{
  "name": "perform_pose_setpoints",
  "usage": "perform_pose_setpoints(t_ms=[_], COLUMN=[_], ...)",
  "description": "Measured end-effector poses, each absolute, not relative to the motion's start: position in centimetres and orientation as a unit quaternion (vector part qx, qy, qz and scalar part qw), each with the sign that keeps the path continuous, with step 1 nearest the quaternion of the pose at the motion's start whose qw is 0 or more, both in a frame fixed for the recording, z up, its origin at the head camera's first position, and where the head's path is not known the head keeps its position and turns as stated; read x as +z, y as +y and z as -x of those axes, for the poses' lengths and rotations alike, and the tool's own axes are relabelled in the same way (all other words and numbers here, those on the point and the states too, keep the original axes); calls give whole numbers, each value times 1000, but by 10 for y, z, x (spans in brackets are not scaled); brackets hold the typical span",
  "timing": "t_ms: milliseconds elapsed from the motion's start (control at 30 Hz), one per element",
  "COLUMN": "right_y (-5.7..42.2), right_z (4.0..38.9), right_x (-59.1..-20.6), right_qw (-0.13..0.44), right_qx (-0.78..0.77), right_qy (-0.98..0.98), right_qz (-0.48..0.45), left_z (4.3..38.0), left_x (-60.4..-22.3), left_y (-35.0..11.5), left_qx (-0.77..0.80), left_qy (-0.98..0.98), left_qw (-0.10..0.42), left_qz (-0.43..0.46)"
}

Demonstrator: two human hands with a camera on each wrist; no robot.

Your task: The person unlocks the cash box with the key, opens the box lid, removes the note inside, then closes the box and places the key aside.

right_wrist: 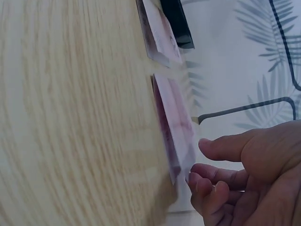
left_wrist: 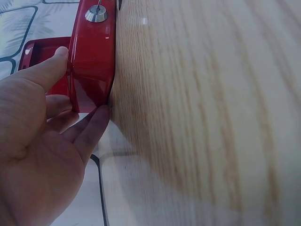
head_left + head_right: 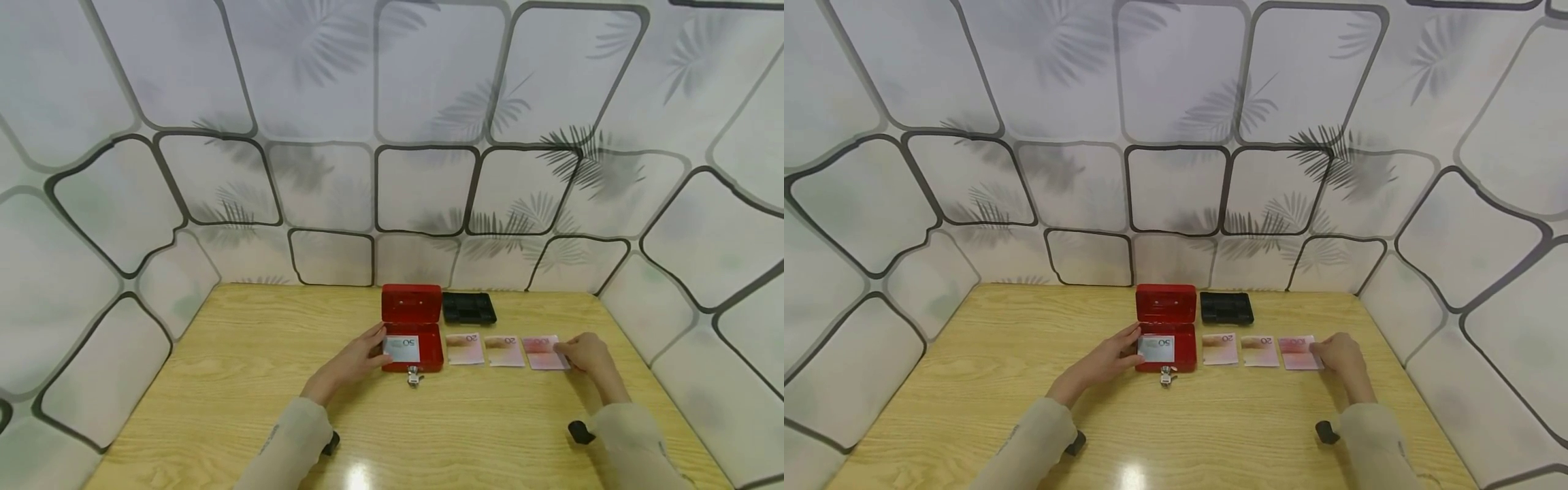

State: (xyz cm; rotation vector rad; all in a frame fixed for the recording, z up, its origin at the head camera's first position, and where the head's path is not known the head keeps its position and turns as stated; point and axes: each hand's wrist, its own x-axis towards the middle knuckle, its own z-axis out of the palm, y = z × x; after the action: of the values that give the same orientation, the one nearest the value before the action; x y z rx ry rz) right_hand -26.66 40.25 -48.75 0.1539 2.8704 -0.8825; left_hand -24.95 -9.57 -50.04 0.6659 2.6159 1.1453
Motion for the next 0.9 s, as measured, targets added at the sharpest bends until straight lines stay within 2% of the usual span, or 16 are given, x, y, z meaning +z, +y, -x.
perform_pose_setpoints(t_ms=[267, 433, 900], right_y=[382, 360, 298], right_z=[253, 247, 236], right_x=[-464, -455, -446], right_qw=[24, -1, 43], right_qx=[-277, -340, -451], right_qy=[959, 939, 891], right_qz=[-48, -41, -2], left_z=[250, 249, 248], left_x=[-502, -501, -500], left_y=[-96, -96, -95], left_qx=[383, 384, 378], left_qy=[888, 888, 891], left_qw=[104, 104, 99], left_qz=[-232, -232, -232])
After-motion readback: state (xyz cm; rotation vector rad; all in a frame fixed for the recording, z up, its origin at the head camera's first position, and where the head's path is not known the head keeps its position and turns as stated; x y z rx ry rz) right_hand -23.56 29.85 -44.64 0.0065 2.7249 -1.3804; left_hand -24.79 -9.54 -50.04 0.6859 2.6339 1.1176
